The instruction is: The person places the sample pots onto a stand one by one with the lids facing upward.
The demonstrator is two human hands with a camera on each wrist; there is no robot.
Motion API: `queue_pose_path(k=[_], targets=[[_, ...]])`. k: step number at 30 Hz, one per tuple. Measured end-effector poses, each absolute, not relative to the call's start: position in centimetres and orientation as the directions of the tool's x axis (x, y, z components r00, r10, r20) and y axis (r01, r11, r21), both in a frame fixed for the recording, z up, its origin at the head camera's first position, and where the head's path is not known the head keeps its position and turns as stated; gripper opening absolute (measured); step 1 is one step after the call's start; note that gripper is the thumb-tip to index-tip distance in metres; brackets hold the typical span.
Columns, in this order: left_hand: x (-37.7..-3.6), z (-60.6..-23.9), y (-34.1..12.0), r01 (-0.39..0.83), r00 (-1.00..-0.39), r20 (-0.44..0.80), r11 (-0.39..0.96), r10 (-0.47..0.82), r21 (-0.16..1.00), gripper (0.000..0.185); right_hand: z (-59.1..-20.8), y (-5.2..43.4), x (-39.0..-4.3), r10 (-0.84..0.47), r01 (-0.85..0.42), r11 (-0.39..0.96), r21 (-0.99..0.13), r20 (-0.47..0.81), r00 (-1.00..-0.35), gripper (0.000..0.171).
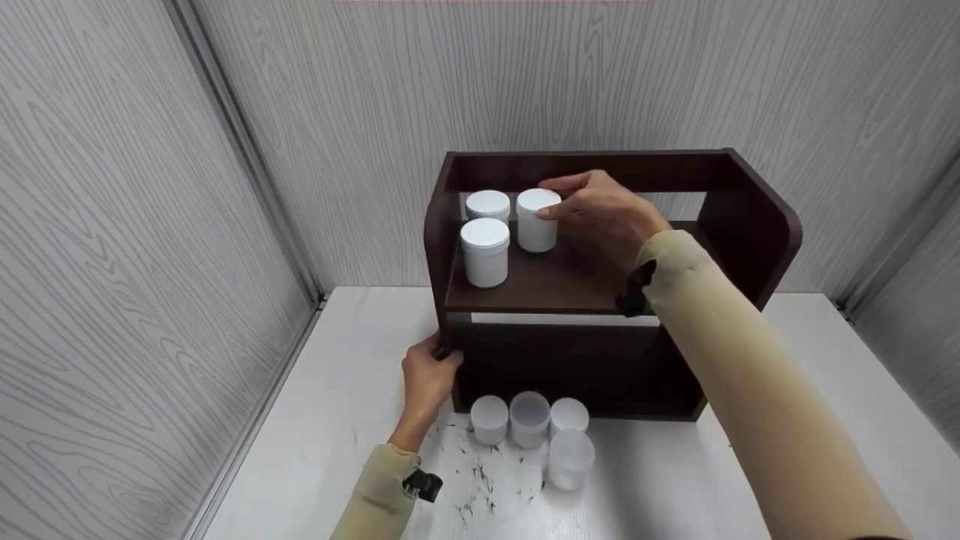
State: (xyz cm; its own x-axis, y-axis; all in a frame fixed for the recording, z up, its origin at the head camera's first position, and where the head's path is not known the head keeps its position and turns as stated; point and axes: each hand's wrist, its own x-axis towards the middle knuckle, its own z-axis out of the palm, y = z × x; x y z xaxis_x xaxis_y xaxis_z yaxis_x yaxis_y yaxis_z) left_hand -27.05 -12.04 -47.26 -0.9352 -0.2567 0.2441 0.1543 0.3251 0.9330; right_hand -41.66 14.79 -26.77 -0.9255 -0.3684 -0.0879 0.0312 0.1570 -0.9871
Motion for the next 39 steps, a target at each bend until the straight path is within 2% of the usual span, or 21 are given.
queue_pose_path(k=[6,10,16,20,25,39], targets=[[-27.2,-47.3,-11.8,0.149,-0.937,0.237,0.320,-0.257,0.936,0.049,-26.5,15.7,-41.2,-0.373,0.022,0.174,-0.985,-0.086,-0.924,0.072],[-27.3,-47.4,-11.8,0.150,-0.941,0.233,0.313,-0.247,0.938,0.048,-25.8,16.6,-40.7,-0.364,-0.057,0.253,-0.966,-0.041,-0.930,0.072],[-27.2,-47.5,-11.9,0.156,-0.945,0.229,0.296,-0.233,0.942,0.048,-24.1,17.0,-38.7,-0.295,-0.235,0.450,-0.861,0.105,-0.950,0.072],[-27.2,-47.4,-12.0,0.152,-0.946,0.229,0.307,-0.230,0.939,0.047,-23.8,17.1,-36.7,-0.201,-0.333,0.531,-0.779,0.266,-0.943,0.062],[-27.3,-47.4,-12.2,0.143,-0.945,0.225,0.317,-0.237,0.937,0.047,-24.5,17.6,-33.8,-0.149,-0.431,0.523,-0.736,0.418,-0.896,0.045],[-27.3,-47.4,-12.3,0.143,-0.946,0.228,0.333,-0.233,0.932,0.047,-27.8,20.8,-24.5,-0.138,-0.582,0.384,-0.717,0.579,-0.804,0.010]])
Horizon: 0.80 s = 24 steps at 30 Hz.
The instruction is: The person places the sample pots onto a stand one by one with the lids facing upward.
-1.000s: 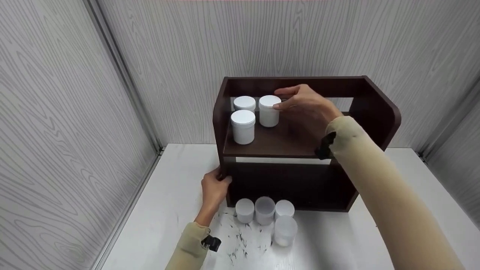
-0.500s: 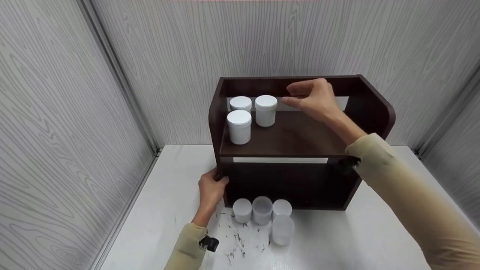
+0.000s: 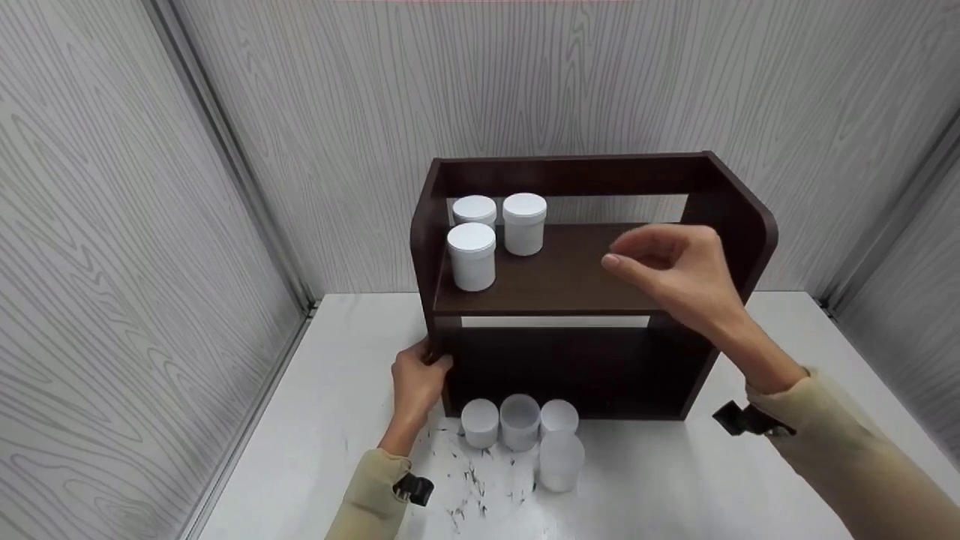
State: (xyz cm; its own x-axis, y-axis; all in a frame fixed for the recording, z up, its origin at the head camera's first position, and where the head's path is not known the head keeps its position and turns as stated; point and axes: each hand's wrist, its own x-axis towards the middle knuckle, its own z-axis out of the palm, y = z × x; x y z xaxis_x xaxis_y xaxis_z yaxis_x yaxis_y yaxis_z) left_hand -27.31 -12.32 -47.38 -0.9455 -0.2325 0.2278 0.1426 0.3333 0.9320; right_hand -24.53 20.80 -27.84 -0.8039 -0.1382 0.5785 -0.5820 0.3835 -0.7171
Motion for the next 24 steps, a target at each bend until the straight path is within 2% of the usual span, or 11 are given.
queue_pose_path(k=[9,24], targets=[[-27.4,-47.5,-12.3,0.140,-0.949,0.219,0.317,-0.227,0.938,0.050,-31.9,22.4,-20.7,-0.105,-0.590,0.244,-0.770,0.584,-0.805,0.011],[-27.4,-47.5,-12.4,0.153,-0.946,0.232,0.314,-0.229,0.937,0.047,-39.6,24.0,-18.4,-0.102,-0.382,0.271,-0.884,0.368,-0.924,0.011]])
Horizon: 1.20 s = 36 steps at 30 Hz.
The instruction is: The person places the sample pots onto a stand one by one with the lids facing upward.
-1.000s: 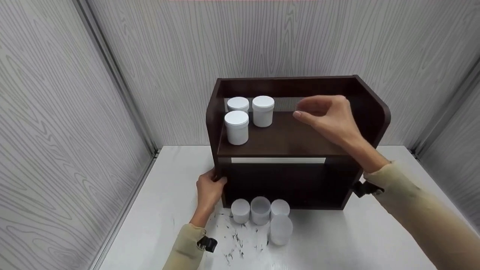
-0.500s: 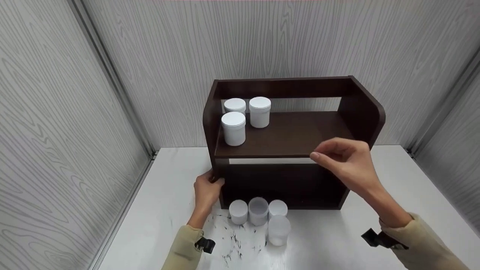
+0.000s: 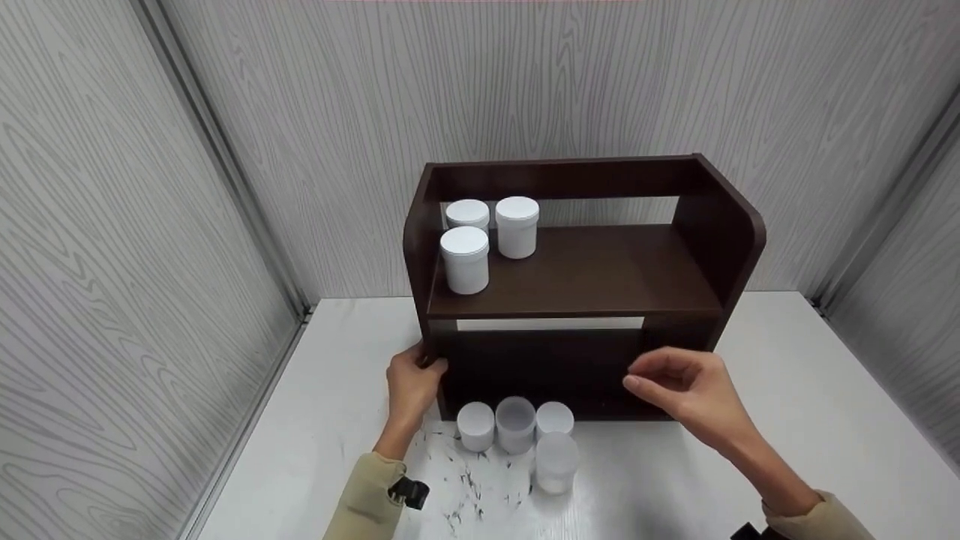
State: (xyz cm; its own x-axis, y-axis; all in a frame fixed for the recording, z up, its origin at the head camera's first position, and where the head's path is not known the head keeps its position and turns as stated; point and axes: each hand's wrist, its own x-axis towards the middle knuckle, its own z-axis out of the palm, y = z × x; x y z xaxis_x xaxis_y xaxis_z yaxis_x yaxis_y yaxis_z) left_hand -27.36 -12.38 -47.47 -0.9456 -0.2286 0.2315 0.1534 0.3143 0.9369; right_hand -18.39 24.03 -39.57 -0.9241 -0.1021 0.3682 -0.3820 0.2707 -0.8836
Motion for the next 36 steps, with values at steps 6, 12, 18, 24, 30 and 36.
queue_pose_path(k=[6,12,18,24,30,36], targets=[[-27.4,-47.5,-12.4,0.154,-0.946,0.233,0.319,-0.226,0.935,0.047,-41.8,24.2,-17.8,-0.139,-0.333,0.285,-0.899,0.305,-0.942,0.013],[-27.4,-47.4,-12.5,0.173,-0.947,0.243,0.302,-0.212,0.937,0.049,-43.8,24.4,-17.3,-0.192,-0.325,0.298,-0.897,0.277,-0.941,0.014],[-27.4,-47.4,-12.4,0.153,-0.949,0.223,0.293,-0.223,0.944,0.050,-46.0,24.4,-16.8,-0.205,-0.299,0.296,-0.907,0.246,-0.947,0.016],[-27.4,-47.4,-12.4,0.141,-0.951,0.213,0.299,-0.224,0.944,0.052,-48.0,24.3,-16.4,-0.213,-0.259,0.296,-0.919,0.201,-0.956,0.018],[-27.4,-47.4,-12.3,0.138,-0.947,0.215,0.306,-0.236,0.942,0.050,-49.6,23.9,-16.5,-0.232,-0.254,0.295,-0.921,0.189,-0.954,0.018],[-27.3,-47.5,-12.3,0.158,-0.945,0.237,0.318,-0.227,0.935,0.049,-50.7,23.2,-16.7,-0.253,-0.251,0.322,-0.913,0.172,-0.952,0.022]])
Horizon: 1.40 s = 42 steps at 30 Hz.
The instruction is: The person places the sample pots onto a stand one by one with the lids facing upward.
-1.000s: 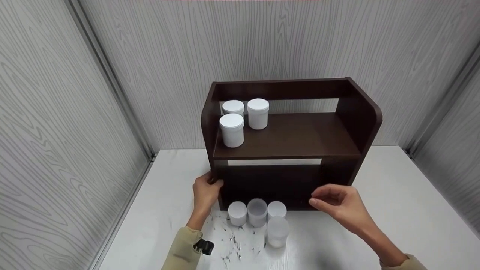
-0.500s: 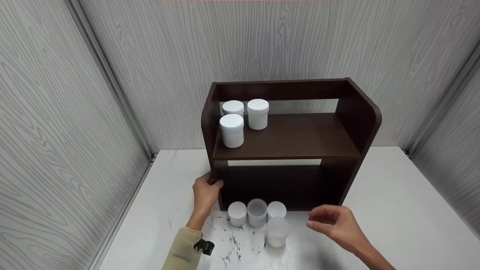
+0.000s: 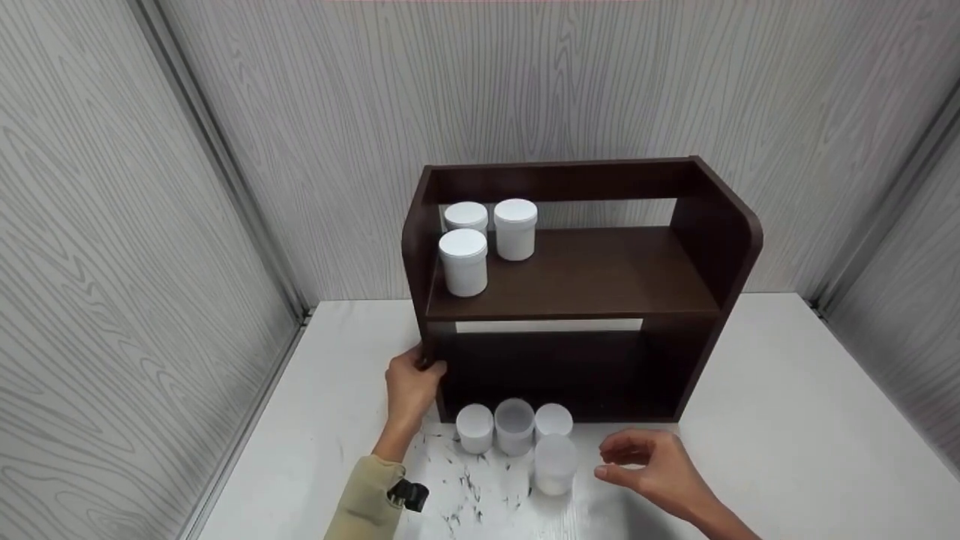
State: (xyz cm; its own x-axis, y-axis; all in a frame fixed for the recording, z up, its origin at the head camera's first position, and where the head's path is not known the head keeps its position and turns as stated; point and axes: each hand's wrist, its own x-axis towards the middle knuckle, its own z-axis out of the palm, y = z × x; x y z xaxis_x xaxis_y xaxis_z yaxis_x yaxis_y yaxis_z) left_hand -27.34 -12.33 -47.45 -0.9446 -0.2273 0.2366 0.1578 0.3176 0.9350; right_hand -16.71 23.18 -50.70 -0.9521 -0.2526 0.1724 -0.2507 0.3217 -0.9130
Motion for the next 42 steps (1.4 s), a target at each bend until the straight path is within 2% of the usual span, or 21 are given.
queue_pose_path(k=[8,21,42], targets=[[-27.3,-47.5,-12.3,0.153,-0.948,0.230,0.319,-0.219,0.935,0.049,-52.2,22.0,-17.1,-0.293,-0.287,0.343,-0.894,0.188,-0.937,0.032],[-27.4,-47.5,-12.4,0.158,-0.944,0.239,0.321,-0.229,0.934,0.049,-53.3,20.5,-17.8,-0.274,-0.327,0.369,-0.870,0.234,-0.933,0.049],[-27.3,-47.4,-12.4,0.144,-0.952,0.219,0.322,-0.212,0.936,0.052,-53.9,19.5,-18.7,-0.295,-0.341,0.378,-0.861,0.238,-0.925,0.061]])
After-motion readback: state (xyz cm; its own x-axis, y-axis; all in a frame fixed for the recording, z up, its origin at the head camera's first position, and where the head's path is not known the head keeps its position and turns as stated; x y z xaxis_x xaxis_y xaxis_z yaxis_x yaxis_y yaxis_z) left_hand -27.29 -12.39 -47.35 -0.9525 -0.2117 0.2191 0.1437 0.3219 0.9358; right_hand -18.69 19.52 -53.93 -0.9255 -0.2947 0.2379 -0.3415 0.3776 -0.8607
